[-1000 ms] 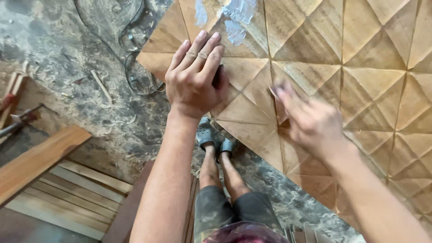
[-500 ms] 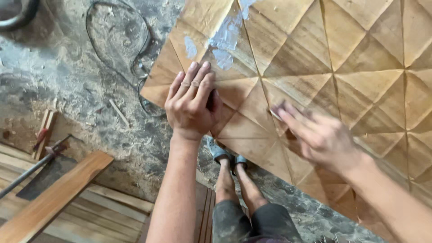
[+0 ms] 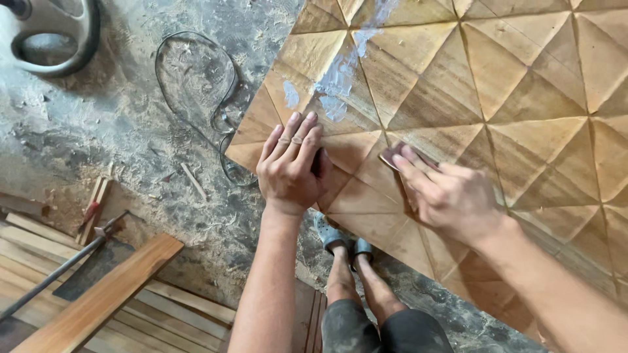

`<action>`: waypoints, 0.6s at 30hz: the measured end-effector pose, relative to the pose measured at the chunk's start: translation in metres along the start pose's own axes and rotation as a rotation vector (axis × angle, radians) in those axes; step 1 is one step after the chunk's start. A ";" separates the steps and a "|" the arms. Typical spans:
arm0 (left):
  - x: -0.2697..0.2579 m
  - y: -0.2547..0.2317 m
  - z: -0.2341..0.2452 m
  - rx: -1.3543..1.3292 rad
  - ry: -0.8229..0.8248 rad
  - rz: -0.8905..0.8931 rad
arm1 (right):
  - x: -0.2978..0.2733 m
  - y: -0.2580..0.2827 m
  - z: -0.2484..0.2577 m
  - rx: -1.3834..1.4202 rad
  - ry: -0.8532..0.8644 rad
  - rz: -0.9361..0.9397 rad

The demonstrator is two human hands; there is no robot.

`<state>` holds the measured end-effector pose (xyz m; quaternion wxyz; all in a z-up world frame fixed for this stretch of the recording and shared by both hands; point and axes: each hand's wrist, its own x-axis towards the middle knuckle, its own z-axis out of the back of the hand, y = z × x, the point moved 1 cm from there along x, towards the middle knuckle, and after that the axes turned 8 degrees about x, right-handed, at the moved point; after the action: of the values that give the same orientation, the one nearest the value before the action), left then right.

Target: The person sands a large wooden panel with a geometric triangular pattern using a sanding block. They systematically move across the surface, smoothing the raised edges and flat faces of the design.

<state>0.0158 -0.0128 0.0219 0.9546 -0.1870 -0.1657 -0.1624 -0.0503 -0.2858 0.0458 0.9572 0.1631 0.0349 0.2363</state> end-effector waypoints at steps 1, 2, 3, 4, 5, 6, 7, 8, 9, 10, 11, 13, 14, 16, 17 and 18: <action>0.001 0.002 0.002 -0.002 0.006 -0.009 | 0.002 -0.001 -0.002 -0.035 -0.004 -0.001; 0.001 0.001 0.001 -0.018 0.016 -0.022 | -0.006 -0.001 0.002 0.014 0.001 0.015; 0.000 -0.002 -0.001 -0.031 0.012 -0.012 | -0.018 -0.001 0.009 0.064 0.004 0.031; 0.000 0.000 -0.001 -0.032 0.003 0.000 | -0.023 0.000 0.011 0.118 0.002 0.057; -0.001 0.002 -0.002 -0.034 -0.005 0.012 | -0.025 0.000 0.010 0.118 0.035 0.001; -0.003 0.003 -0.002 -0.031 0.003 0.019 | -0.026 0.001 0.010 0.121 0.070 -0.044; -0.005 0.001 -0.001 -0.029 0.011 0.025 | -0.025 0.001 0.010 0.123 0.106 -0.089; -0.001 0.001 -0.001 -0.024 0.007 0.018 | -0.014 0.000 0.005 0.074 0.046 -0.065; 0.003 0.000 0.000 -0.025 0.004 0.012 | 0.002 0.001 -0.004 0.025 -0.014 -0.041; 0.003 -0.001 0.002 -0.025 0.009 0.011 | 0.013 0.007 -0.010 -0.017 -0.067 -0.019; 0.003 0.000 0.003 -0.024 0.015 0.010 | 0.014 0.015 -0.011 0.032 -0.097 -0.059; -0.001 0.001 0.002 -0.034 0.016 0.003 | -0.010 0.042 0.003 0.122 -0.115 -0.168; 0.000 0.003 -0.001 -0.036 0.008 0.002 | -0.013 0.049 0.004 0.132 -0.121 -0.186; -0.002 0.005 -0.004 -0.034 0.011 0.016 | -0.017 0.062 0.003 0.159 -0.131 -0.219; -0.004 0.004 -0.002 -0.030 0.015 0.025 | -0.013 0.063 0.000 0.171 -0.110 -0.230; 0.000 0.005 -0.002 -0.036 0.001 0.014 | 0.000 0.059 -0.009 0.171 -0.109 -0.235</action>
<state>0.0183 -0.0097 0.0185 0.9522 -0.2054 -0.1610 -0.1587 -0.0774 -0.2340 0.0569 0.9614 0.2513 0.0216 0.1097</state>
